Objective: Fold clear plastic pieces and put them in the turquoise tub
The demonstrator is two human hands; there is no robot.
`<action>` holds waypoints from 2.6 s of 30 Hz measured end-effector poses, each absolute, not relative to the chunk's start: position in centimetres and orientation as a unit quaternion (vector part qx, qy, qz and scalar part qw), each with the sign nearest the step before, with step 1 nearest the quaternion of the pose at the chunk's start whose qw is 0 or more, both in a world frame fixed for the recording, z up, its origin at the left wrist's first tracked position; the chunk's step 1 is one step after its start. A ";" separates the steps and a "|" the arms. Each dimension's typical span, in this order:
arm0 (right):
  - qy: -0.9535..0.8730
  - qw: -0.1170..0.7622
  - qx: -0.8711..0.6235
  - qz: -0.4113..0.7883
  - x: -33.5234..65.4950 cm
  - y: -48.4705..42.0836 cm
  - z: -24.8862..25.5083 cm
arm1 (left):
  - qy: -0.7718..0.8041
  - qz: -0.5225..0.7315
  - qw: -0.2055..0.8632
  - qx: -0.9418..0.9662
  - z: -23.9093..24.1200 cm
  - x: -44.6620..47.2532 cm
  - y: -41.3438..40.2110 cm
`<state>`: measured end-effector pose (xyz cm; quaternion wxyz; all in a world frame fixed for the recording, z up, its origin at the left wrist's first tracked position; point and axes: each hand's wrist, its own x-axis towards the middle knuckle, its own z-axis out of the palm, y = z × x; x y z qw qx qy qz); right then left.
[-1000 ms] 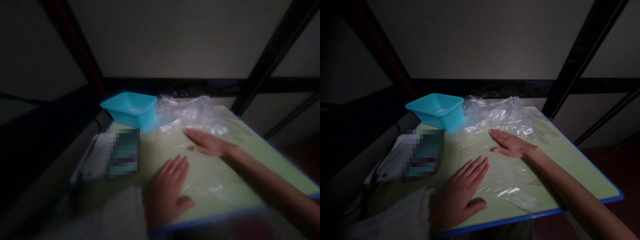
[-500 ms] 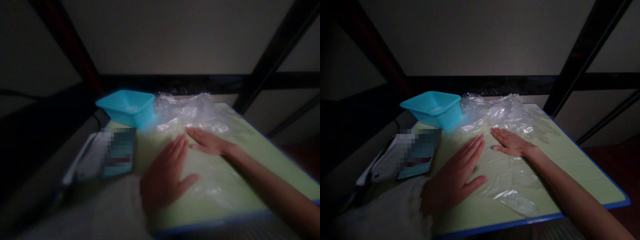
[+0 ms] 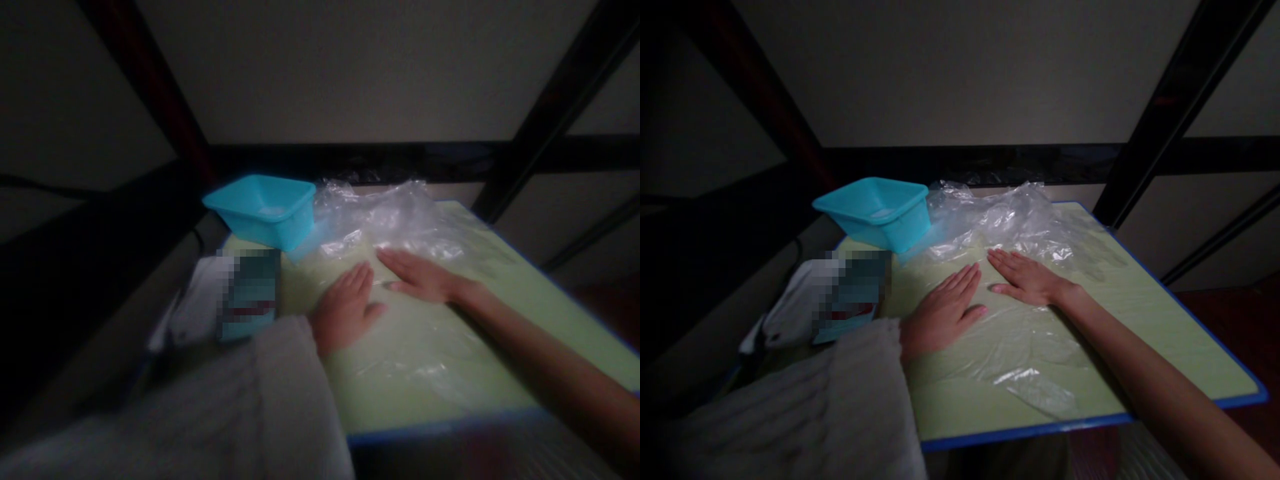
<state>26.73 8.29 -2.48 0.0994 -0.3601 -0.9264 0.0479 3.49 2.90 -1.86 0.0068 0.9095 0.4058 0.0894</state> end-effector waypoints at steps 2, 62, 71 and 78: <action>-0.926 0.102 -0.360 0.046 26.7 8.3 -2.5 | 0.414 0.088 0.013 0.906 -1.7 2.8 2.8; -0.902 0.117 -0.414 -0.042 26.5 7.0 -1.4 | 0.492 0.144 -0.002 0.859 -0.5 -1.8 1.1; -0.896 0.121 -0.426 -0.007 25.8 8.1 -1.6 | 0.492 0.141 -0.022 0.859 -0.8 -1.9 1.2; -0.899 0.139 -0.416 0.004 25.7 8.1 -1.4 | 0.497 0.137 -0.015 0.857 -0.9 -1.9 1.2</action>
